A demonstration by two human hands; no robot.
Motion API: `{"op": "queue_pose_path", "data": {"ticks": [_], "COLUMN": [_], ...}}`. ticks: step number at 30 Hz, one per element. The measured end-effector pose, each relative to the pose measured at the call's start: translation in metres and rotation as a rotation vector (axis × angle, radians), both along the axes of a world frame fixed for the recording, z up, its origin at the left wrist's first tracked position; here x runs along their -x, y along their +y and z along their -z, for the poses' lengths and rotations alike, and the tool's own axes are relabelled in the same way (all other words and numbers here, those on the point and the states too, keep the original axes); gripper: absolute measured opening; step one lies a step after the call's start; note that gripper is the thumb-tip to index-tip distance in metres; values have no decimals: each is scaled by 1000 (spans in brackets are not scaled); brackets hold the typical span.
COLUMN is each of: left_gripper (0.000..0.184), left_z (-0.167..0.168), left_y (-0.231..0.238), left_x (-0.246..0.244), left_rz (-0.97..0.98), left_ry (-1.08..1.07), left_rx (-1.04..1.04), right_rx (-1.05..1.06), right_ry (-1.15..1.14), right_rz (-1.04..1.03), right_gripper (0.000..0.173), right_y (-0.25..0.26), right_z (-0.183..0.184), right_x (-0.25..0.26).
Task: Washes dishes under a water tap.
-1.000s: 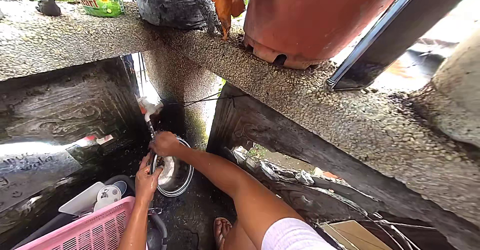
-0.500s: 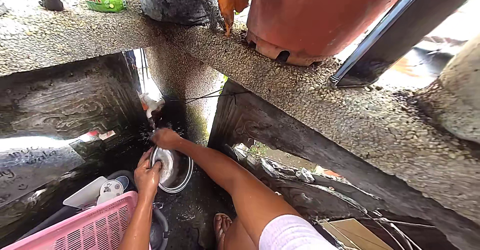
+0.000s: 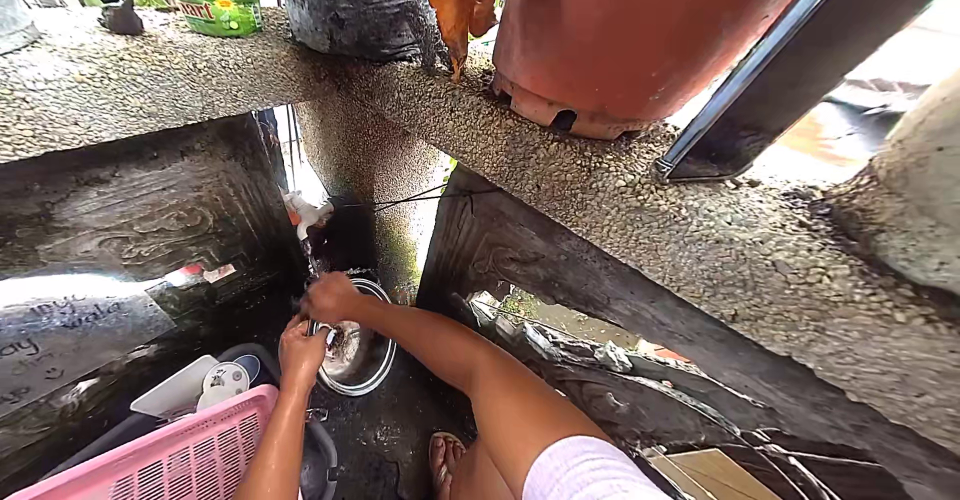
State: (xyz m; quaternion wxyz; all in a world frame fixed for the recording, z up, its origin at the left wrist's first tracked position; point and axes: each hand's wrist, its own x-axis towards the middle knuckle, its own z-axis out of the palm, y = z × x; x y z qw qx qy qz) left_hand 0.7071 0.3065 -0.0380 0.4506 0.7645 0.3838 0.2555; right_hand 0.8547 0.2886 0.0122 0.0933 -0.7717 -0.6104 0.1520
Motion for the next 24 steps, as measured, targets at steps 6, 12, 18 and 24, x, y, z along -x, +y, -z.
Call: {"op": "queue_pose_path", "data": {"ticks": [6,12,18,24], "left_gripper": [13,10,17,18], "left_z": [15,6,5,19], "left_y": [-9,-9,-4,-3], "left_x": [10,-2,1,10], "left_rz": [-22,-72,-36,-32], "left_ry": [-190,34,12,-259], "left_rx": [-144,-116,-92,-103], "right_rx": [-26,25,89,-23], "right_ry": [268,40,89,313], "right_rz": [303,7,109,238], "right_gripper": [43,41,42,42], "right_y": [-3,4,0,0], "right_z": [-2,-2,0,1], "right_x": [-42,-10,-11,-35]}}
